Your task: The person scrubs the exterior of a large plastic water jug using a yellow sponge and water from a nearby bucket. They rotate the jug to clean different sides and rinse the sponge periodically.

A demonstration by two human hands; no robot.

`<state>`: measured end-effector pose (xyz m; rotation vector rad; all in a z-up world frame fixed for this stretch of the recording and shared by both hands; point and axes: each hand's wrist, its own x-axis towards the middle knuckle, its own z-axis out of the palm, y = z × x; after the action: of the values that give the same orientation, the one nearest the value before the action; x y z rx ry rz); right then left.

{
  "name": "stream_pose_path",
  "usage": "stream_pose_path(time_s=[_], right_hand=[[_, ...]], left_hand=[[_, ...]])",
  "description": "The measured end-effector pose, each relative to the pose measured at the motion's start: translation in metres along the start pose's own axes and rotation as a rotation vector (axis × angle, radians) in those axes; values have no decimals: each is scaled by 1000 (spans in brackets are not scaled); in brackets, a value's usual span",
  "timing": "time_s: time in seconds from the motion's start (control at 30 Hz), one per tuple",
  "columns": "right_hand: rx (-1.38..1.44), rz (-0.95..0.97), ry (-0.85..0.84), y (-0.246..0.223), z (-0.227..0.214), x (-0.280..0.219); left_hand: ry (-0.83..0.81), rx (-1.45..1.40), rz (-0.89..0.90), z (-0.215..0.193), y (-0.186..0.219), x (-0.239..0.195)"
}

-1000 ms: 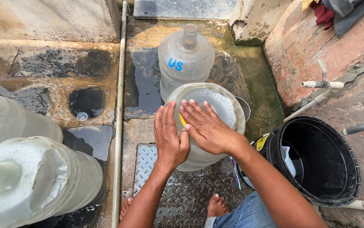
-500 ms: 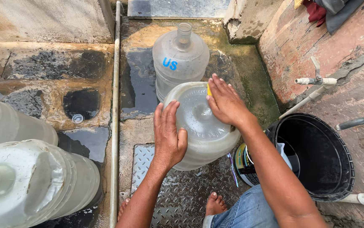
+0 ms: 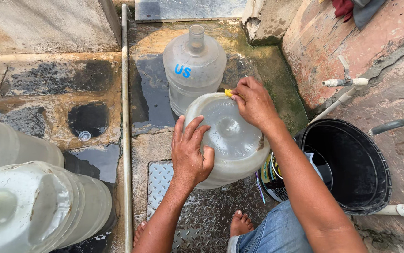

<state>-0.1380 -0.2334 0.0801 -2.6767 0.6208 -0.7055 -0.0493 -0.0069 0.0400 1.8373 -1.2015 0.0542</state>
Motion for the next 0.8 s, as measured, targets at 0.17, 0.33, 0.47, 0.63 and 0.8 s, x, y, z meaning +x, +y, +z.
stream_pose_path(time_s=[0.17,0.33,0.47,0.63,0.8], right_hand=[[-65,160,-90,5,-21,-5],[-4,334,-267,15,-43,-26],[67,273,-322,13,-51,-38],[169,310,-391,14,-49,-44],[286,385,-329,29,-41,-31]], left_hand=[[-11,8,-45,-1,-6,3],[29,19,-97,-11,-25,4],[50,12,-124,-17,-33,9],[37,-22,-152,-13,-32,9],[0,-17,-114,-14,-26,12]])
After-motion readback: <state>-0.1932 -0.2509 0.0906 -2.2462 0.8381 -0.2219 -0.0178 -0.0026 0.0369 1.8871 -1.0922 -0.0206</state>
